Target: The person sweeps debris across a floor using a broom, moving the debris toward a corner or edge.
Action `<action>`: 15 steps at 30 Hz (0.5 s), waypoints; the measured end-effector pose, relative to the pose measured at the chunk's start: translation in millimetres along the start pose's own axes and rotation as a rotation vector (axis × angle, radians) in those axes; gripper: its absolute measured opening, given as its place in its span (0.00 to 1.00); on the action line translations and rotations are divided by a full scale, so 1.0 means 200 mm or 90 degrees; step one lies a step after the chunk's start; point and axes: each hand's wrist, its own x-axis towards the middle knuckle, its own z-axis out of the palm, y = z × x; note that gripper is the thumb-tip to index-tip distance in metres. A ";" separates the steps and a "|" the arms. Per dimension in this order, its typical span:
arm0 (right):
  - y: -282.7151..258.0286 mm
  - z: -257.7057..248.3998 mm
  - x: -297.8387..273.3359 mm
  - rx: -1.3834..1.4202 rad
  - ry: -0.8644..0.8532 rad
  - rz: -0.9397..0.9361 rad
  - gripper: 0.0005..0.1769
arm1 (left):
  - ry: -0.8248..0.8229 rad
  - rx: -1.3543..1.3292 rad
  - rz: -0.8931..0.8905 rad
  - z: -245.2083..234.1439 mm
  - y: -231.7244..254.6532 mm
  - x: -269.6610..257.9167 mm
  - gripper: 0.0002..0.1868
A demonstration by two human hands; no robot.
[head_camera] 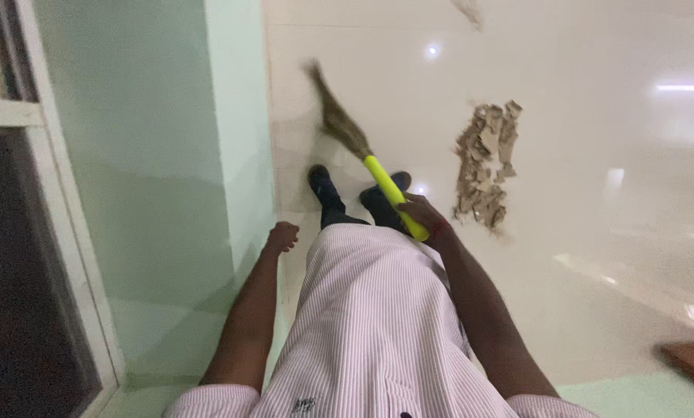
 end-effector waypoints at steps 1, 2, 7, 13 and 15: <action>0.06 -0.06 0.01 0.024 0.011 0.000 0.22 | -0.010 -0.002 0.008 -0.02 0.02 0.01 0.15; 0.12 -0.11 0.05 0.031 0.018 -0.002 0.22 | -0.016 -0.006 0.020 -0.03 0.06 0.03 0.16; 0.31 -0.30 0.07 0.051 0.105 -0.019 0.14 | 0.030 0.045 0.077 0.01 0.26 0.06 0.16; 0.35 -0.40 0.00 0.194 0.175 -0.037 0.09 | 0.034 0.044 0.149 0.14 0.43 0.10 0.19; 0.38 -0.39 -0.02 0.144 0.201 -0.064 0.11 | 0.028 0.024 0.149 0.16 0.42 0.10 0.20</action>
